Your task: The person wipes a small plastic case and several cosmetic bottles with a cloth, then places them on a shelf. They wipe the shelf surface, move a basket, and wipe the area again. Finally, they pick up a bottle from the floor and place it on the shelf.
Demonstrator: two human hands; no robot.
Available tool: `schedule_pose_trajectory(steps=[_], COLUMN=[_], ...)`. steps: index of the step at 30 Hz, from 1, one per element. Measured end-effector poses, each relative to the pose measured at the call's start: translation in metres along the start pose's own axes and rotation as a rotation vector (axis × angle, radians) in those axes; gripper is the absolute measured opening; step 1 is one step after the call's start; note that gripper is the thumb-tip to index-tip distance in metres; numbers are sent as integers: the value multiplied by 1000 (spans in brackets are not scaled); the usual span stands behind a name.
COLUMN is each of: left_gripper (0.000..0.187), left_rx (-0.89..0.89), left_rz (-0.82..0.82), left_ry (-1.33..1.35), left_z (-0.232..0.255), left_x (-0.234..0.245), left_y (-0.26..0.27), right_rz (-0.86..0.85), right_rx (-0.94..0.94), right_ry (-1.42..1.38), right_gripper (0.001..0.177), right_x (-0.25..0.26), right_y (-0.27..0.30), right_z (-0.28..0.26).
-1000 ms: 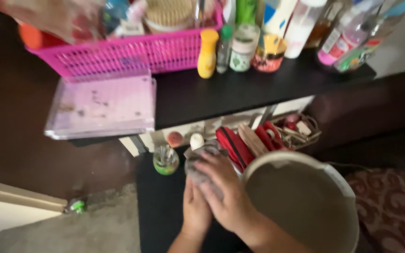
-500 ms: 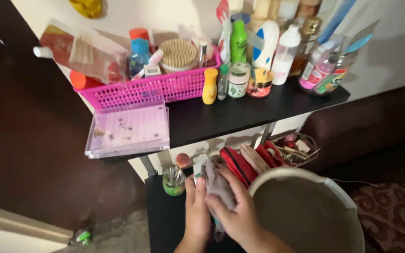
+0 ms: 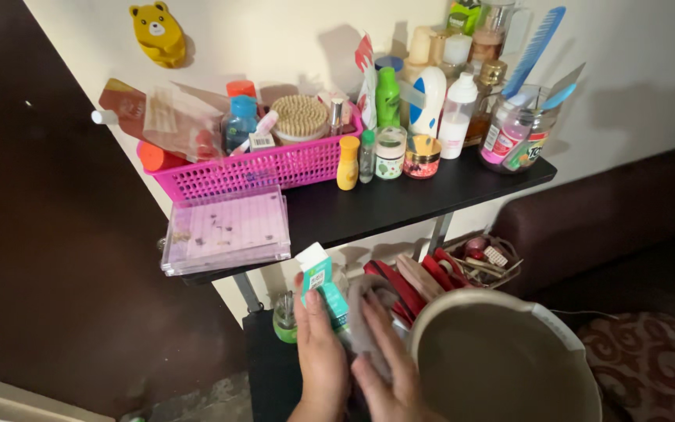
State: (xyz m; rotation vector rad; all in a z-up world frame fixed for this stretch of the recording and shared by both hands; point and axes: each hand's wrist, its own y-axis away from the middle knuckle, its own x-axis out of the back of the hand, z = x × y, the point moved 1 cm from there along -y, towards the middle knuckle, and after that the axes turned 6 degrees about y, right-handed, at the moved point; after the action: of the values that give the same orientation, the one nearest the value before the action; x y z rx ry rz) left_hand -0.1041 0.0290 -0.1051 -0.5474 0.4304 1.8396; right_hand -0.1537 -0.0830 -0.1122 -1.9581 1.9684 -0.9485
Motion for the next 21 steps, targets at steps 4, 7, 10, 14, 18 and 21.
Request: schedule_pose_trajectory(steps=[4, 7, 10, 14, 18, 21], left_gripper=[58, 56, 56, 60, 68, 76], left_rx=[15, -15, -184, -458, -711, -704], left_rz=[-235, -256, -192, -218, -205, -295], left_ry=[72, 165, 74, -122, -397, -343], left_z=[-11, -18, -11, -1, 0, -2], left_x=[8, 9, 7, 4, 1, -4], left_y=[4, 10, 9, 10, 17, 15], right_rz=[23, 84, 153, 76, 115, 131], right_rx=[-8, -346, -362, -250, -993, -945], right_ry=[-127, -661, -561, -310, -1079, -892], right_gripper=[55, 47, 46, 52, 54, 58], right_x=[7, 5, -7, -5, 3, 12], right_y=[-37, -47, -21, -4, -22, -26], right_z=[-4, 17, 33, 27, 4, -1])
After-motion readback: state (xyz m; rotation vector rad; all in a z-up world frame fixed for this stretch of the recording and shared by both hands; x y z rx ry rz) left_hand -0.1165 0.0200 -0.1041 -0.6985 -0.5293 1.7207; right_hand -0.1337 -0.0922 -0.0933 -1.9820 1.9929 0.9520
